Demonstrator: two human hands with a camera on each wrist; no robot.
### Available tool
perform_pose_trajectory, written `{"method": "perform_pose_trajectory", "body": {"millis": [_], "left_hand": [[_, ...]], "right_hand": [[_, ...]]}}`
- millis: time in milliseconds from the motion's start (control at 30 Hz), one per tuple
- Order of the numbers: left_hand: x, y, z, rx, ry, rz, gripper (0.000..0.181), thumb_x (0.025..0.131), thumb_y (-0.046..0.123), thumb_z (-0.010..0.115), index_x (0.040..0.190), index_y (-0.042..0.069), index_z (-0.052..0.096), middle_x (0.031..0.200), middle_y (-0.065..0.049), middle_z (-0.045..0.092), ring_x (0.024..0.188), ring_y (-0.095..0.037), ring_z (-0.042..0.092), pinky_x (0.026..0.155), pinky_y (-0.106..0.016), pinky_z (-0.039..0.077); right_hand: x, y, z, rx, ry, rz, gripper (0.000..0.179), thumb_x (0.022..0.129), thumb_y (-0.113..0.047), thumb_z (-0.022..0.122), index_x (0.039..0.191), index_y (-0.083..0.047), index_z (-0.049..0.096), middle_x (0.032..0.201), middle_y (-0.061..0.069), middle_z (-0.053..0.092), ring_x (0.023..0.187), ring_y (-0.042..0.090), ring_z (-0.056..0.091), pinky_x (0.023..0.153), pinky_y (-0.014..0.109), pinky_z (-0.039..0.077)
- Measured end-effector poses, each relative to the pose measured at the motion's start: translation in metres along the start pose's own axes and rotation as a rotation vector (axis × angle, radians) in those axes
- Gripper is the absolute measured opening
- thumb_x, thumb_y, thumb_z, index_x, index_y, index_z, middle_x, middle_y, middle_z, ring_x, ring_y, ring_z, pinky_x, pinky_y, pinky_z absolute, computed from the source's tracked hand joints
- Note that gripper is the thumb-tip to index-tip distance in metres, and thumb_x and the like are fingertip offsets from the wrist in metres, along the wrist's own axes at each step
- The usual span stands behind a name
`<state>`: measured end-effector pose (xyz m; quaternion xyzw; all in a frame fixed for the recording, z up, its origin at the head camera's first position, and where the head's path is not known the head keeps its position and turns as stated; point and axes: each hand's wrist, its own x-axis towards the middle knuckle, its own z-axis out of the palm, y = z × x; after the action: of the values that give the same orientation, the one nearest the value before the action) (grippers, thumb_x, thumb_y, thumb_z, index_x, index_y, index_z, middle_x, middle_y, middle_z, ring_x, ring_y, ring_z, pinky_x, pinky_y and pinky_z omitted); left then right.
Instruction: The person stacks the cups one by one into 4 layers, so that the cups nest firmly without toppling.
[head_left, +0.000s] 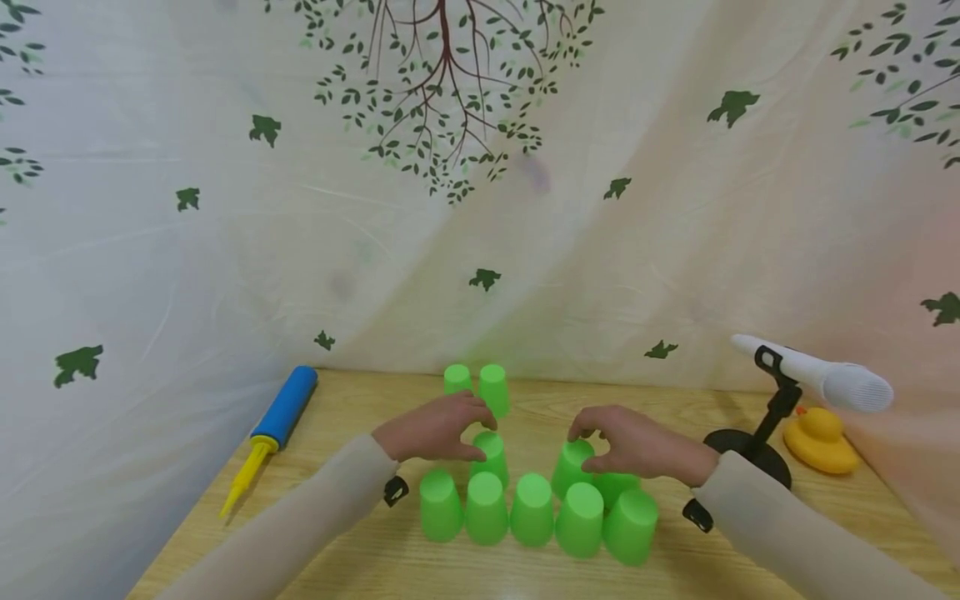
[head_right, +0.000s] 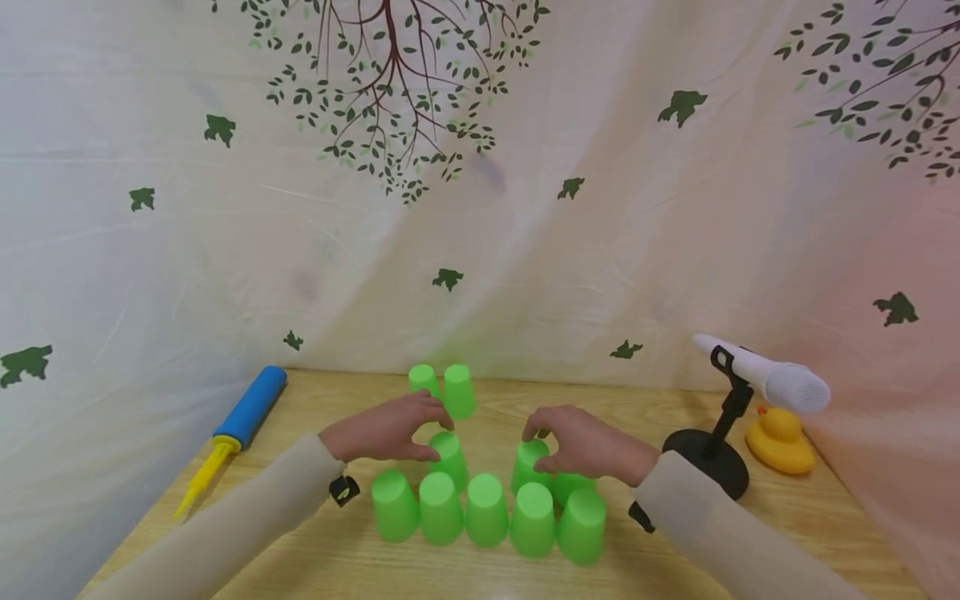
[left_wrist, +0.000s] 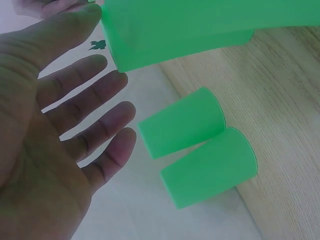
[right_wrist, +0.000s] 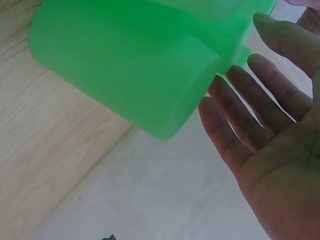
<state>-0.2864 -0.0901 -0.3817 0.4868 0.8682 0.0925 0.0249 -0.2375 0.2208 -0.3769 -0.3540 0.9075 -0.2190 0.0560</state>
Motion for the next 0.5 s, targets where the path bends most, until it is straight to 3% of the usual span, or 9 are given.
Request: {"method": "perform_pose_trajectory", "body": {"millis": [300, 500], "left_hand": [[0.0007, 0.0028, -0.0010, -0.018, -0.009, -0.014, 0.034, 0.082, 0.030, 0.075, 0.109, 0.012, 0.065, 0.105, 0.007, 0.060, 0.103, -0.013, 0.052, 0.089, -0.026, 0.043], [0.0036, 0.0026, -0.0017, -0.016, -0.021, -0.019, 0.033, 0.083, 0.027, 0.074, 0.110, 0.011, 0.065, 0.107, 0.006, 0.060, 0.108, -0.015, 0.053, 0.101, -0.030, 0.036]], "right_hand": [[0.0021, 0.0021, 0.0044, 0.011, 0.006, 0.000, 0.027, 0.082, -0.018, 0.075, 0.106, -0.013, 0.064, 0.105, -0.003, 0.061, 0.097, 0.023, 0.059, 0.078, 0.039, 0.049], [0.0030, 0.0021, 0.0054, -0.017, 0.019, 0.004, 0.027, 0.081, -0.016, 0.076, 0.104, -0.011, 0.064, 0.102, -0.003, 0.061, 0.093, 0.020, 0.059, 0.077, 0.037, 0.050]]}}
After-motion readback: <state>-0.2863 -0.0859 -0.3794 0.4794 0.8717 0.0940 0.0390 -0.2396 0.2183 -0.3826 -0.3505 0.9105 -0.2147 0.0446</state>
